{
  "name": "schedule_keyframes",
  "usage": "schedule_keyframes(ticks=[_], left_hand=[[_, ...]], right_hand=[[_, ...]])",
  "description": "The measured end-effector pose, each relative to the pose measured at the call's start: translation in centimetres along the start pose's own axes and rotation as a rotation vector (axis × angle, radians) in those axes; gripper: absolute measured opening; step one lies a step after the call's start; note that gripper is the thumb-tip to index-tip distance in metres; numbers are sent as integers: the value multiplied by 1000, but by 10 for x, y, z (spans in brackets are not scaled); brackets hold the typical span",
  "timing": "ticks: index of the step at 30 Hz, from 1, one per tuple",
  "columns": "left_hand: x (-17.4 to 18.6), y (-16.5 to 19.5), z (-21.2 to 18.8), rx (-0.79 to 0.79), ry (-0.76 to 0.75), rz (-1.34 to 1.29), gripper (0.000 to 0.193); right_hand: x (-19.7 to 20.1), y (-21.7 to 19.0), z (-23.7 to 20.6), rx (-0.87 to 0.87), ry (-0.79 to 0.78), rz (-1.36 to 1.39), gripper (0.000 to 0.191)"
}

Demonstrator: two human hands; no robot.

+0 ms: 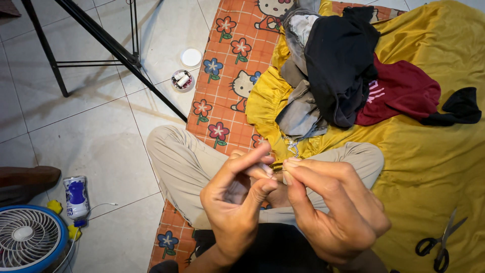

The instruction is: The person sits on a floor mat, opens a small sewing kit, threads a needle, cuts the thread with scissors, and ties a knot. They then hand-sew the neck seam of a dark shirt laid on their lap, working the needle through the fabric.

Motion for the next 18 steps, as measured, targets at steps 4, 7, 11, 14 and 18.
schedule_keyframes(ticks=[4,7,11,14,18], left_hand=[[-4,10,4,-21,11,280,34],[-7,12,7,-190,-15,428,18],[-7,10,6,-237,12,492,11],[-7,7,3,-222,19,540,11],[-7,5,-1,-146,35,463,11]], right_hand=[[-4,6,-7,42,-29,-77,18],[-4,10,-11,70,-30,-112,18],[-4,12,-14,85,-25,-114,18],[-5,14,-15,81,-29,-57,18],[-6,20,-19,32,-50,157,17]])
Point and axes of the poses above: each hand's wrist, its own z-axis towards the middle knuckle, its own x-axis out of the back of the hand, y = z × x, the point moved 1 cm from there along z, towards the middle knuckle, and after that the axes turned 6 degrees about -y, right-handed, at the moved point
